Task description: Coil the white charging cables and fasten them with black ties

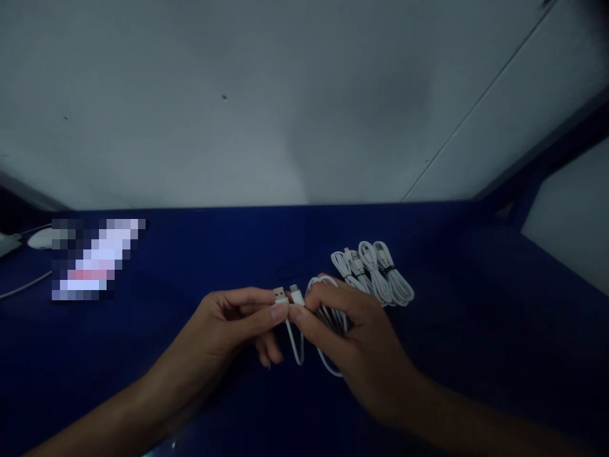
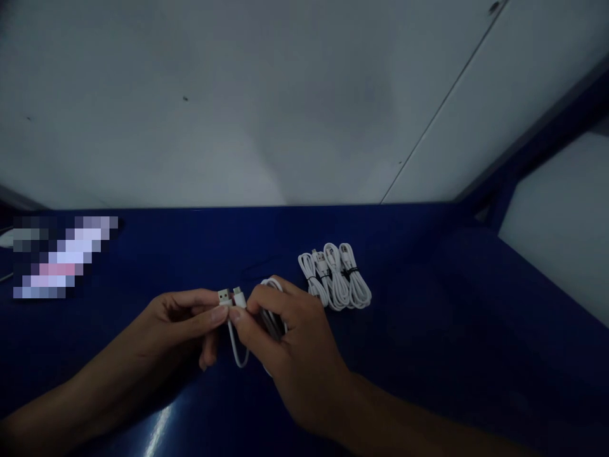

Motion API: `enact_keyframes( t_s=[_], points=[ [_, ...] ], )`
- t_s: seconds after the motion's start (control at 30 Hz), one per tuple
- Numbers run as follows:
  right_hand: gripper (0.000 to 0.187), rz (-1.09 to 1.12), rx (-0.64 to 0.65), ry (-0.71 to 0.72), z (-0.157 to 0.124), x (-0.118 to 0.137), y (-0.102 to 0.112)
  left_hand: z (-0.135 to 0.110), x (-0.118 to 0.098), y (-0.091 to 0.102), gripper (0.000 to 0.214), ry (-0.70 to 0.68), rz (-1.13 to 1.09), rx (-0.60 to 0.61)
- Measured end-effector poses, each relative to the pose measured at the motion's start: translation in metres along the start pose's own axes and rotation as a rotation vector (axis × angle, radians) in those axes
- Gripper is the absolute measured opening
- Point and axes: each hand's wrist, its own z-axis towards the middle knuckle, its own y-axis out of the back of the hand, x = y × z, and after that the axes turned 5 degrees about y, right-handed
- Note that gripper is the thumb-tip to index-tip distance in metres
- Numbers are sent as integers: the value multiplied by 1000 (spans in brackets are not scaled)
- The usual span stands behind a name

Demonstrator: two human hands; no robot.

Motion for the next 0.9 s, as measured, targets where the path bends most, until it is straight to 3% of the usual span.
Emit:
enact_keyframes(
  t_s=[0.47, 0.9],
  points=[
    [38, 3, -4, 6, 0, 1, 0, 1, 3, 3, 15, -5, 39, 4],
    [38, 5, 1, 18, 2, 1, -1, 0, 3, 2, 26, -4, 40, -14]
  ],
)
